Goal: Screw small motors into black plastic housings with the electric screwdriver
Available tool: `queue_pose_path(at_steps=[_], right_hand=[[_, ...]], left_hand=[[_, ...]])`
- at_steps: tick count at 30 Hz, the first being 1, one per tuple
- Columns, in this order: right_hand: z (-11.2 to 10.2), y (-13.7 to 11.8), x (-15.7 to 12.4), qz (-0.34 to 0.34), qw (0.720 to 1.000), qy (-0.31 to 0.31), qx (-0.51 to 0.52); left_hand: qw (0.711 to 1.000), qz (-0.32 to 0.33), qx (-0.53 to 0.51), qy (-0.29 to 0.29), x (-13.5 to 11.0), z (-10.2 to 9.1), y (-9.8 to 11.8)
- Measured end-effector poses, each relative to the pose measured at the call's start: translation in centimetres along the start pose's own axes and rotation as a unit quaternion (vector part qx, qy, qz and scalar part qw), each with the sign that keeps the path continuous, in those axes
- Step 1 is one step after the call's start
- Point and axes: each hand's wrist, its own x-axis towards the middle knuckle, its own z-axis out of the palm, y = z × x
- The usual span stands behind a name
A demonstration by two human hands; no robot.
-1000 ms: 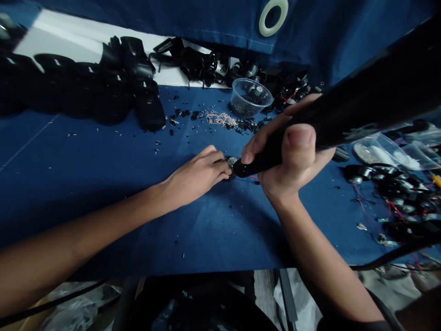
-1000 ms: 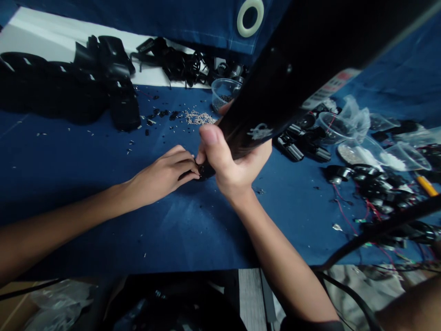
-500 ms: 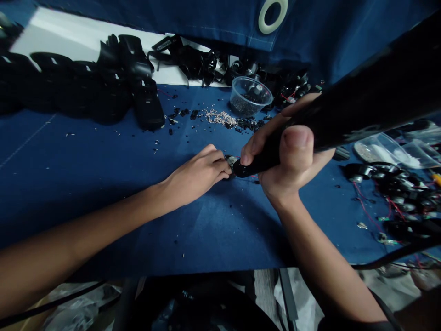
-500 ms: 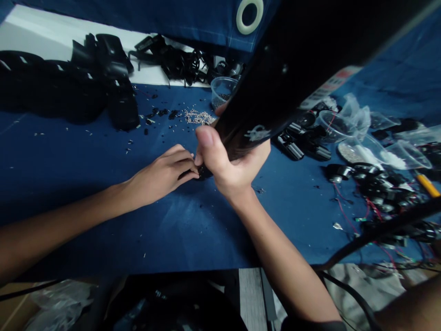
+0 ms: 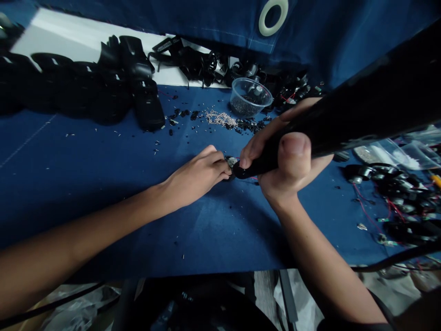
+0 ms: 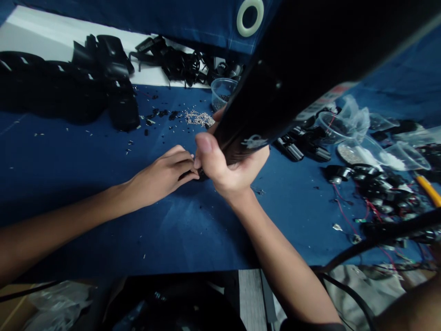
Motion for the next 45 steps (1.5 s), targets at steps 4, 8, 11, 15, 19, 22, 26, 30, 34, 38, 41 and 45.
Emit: queue_pose_path(at_steps=[4,8,11,15,19,22,26,30,34,38,41,45], right_hand=[[0.3,0.3,0.0,-0.028,0.999,0.008,0.029],[0.5,0.2,-0.1,-0.026,0.999,0.010,0.031],[0.2,-0.7,0.3,-0.050,0.995,0.074,0.046],[-2.5,-1.9,0.8,-0.072,0.968,0.232,0.062],[-7.1,-1.2,-0.8,-0.006,0.937,0.346,0.058],[-9.3,-0.4,-3.0,0.100,0.928,0.352,0.073],[-9.9,-0.1,-5.6,0.195,0.914,0.350,0.065],[-10.2,0.4,-6.6,0.278,0.898,0.334,0.076],[-11.8,1.4,-7.2,0.357,0.897,0.260,-0.004],[-13.2,1.7,-7.6,0.372,0.899,0.195,-0.125],[-13.8,1.2,-7.2,0.352,0.902,0.206,-0.141],[-14.7,1.3,-5.1,0.300,0.918,0.258,-0.043]], left_hand=[[1.000,0.003,0.006,0.000,0.0,0.1,0.0],[1.000,0.011,0.018,-0.002,0.0,0.0,0.1],[0.999,0.026,0.041,-0.009,-0.1,-0.2,0.2],[0.994,0.049,0.095,-0.024,-0.5,-0.5,0.3],[0.992,0.040,0.115,-0.035,-0.8,-0.7,0.5],[0.996,-0.011,0.090,-0.025,-0.8,-0.7,0.7],[0.998,-0.049,0.046,0.002,-0.7,-0.7,0.5],[0.997,-0.071,0.019,0.008,-0.5,-0.9,-0.3],[0.994,-0.108,-0.013,0.009,-0.4,-1.0,-0.9],[0.990,-0.132,-0.053,0.007,-0.4,-0.8,-1.1],[0.988,-0.138,-0.063,-0.004,-0.3,-0.7,-1.4],[0.989,-0.120,-0.080,-0.036,-0.2,-1.6,-2.0]])
